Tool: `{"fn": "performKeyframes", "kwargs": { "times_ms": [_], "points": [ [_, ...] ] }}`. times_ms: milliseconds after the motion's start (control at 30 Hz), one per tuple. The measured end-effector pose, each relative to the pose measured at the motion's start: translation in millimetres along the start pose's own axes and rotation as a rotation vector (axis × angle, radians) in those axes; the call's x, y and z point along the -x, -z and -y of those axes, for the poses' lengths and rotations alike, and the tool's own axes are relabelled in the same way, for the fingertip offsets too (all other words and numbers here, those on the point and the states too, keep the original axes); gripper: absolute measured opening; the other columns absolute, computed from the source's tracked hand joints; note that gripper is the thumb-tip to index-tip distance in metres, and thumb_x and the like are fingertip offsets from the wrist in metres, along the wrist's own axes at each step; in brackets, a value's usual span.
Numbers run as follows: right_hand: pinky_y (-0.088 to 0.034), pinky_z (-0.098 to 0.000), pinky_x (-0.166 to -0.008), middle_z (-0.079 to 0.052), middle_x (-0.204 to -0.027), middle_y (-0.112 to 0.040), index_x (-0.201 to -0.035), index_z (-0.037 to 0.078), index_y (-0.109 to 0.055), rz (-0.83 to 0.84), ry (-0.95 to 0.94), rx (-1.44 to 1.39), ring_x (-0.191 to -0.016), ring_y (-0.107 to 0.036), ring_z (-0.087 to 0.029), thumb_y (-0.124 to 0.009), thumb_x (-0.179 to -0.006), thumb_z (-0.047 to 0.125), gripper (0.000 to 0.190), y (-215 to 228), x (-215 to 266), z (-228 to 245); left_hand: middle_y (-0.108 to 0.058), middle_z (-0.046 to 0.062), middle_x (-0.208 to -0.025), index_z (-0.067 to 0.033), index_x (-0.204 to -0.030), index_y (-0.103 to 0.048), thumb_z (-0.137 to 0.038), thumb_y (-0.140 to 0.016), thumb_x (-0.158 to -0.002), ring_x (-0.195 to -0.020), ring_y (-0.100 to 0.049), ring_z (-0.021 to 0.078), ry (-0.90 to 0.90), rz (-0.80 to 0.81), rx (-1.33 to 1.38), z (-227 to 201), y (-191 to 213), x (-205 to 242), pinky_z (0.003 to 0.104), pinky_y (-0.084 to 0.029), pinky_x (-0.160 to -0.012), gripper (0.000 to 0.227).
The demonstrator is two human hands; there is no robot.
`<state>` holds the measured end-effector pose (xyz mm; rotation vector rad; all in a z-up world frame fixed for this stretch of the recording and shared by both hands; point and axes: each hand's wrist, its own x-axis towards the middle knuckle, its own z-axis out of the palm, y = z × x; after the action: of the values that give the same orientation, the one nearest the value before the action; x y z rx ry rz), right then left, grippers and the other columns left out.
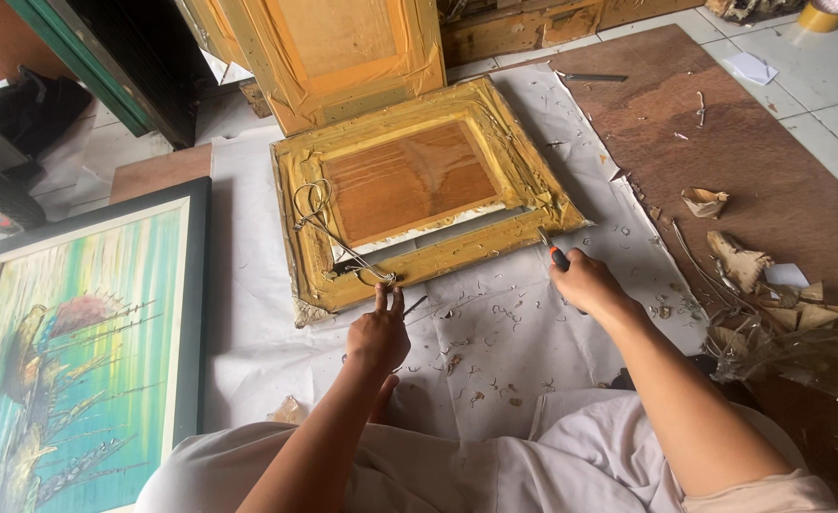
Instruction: The person sits on the floor and uses pliers and a screwdriver to remove nails and staples from the back of a wooden picture frame. The person works methodically along the frame edges, extracting fasteners and leaving debris on the protective sheet.
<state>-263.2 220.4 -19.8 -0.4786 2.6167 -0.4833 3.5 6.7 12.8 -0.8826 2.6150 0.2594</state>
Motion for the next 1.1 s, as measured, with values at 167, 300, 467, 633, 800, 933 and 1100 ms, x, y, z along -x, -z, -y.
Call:
{"fn": "performKeyframes", "kwargs": {
  "times_ms": [167,300,467,633,800,933,1100],
  "points": [
    [-0.062,-0.0503,-0.081,-0.02,-0.098,-0.075,-0.116,0.011,-0.058,-0.073,0.102,0.273,-0.096,-0.077,-0.038,-0.047,-0.094,0.042,0.039,-19,-22,-9,-0.027,0.023,-0.168,-0.011,-0.162,-0.031,-0.015,-0.053,-0.089,-0.107,-0.072,0.0403,-0.007,0.011,-0.056,0,-6,-7,0.049,-0.061,-0.084,0.076],
    [-0.057,-0.0658,-0.08,-0.022,-0.097,-0.073,-0.118,0.003,-0.057,-0.148,0.203,0.508,-0.092,-0.075,-0.046,-0.057,-0.094,0.03,0.036,-41,-42,-8,-0.026,0.025,-0.167,-0.0078,-0.162,-0.03,-0.014,-0.057,-0.084,-0.107,-0.072,0.0379,-0.003,0.017,-0.075,2,-17,-18,0.048,-0.061,-0.083,0.082],
    [-0.039,-0.0784,-0.08,-0.025,-0.092,-0.069,-0.113,0.001,-0.067,-0.305,0.284,0.873,-0.087,-0.072,-0.046,-0.072,-0.084,0.027,0.039,-74,-56,6,-0.025,0.028,-0.167,-0.0055,-0.162,-0.03,-0.015,-0.06,-0.082,-0.109,-0.072,0.0379,-0.01,0.014,-0.057,5,-30,-27,0.049,-0.061,-0.082,0.085],
    [-0.024,-0.0862,-0.103,-0.03,-0.112,-0.069,-0.123,0.001,-0.068,-0.28,0.179,1.204,-0.112,-0.064,-0.052,-0.063,-0.102,0.024,0.033,-82,-33,57,-0.025,0.03,-0.166,-0.0032,-0.161,-0.03,-0.016,-0.06,-0.082,-0.109,-0.072,0.0364,-0.008,0.003,-0.046,4,-34,-32,0.048,-0.061,-0.081,0.085],
    [-0.041,-0.0845,-0.068,-0.042,-0.1,-0.057,-0.117,-0.017,-0.058,-0.386,0.157,1.02,-0.085,-0.063,-0.059,-0.049,-0.102,0.008,0.031,-116,-48,44,-0.025,0.029,-0.167,-0.004,-0.161,-0.03,-0.016,-0.06,-0.084,-0.113,-0.071,0.0351,-0.009,0.027,-0.036,6,-33,-31,0.047,-0.06,-0.084,0.084],
    [-0.042,-0.0781,-0.045,-0.034,-0.093,-0.061,-0.121,-0.019,-0.058,-0.145,0.197,0.952,-0.078,-0.068,-0.047,-0.044,-0.1,0.006,0.036,-93,-90,21,-0.024,0.03,-0.167,-0.0046,-0.162,-0.029,-0.015,-0.06,-0.084,-0.114,-0.07,0.0361,-0.016,0.034,-0.031,7,-30,-26,0.048,-0.06,-0.083,0.084],
    [-0.065,-0.0434,-0.049,-0.019,-0.078,-0.077,-0.1,0.001,-0.075,0.137,-0.02,-0.192,-0.065,-0.077,-0.028,-0.063,-0.095,0.034,0.035,6,16,50,-0.024,0.029,-0.167,-0.0058,-0.162,-0.029,-0.017,-0.059,-0.085,-0.116,-0.07,0.0366,-0.012,0.031,-0.038,9,-36,-31,0.048,-0.06,-0.086,0.083]
  ]
}}
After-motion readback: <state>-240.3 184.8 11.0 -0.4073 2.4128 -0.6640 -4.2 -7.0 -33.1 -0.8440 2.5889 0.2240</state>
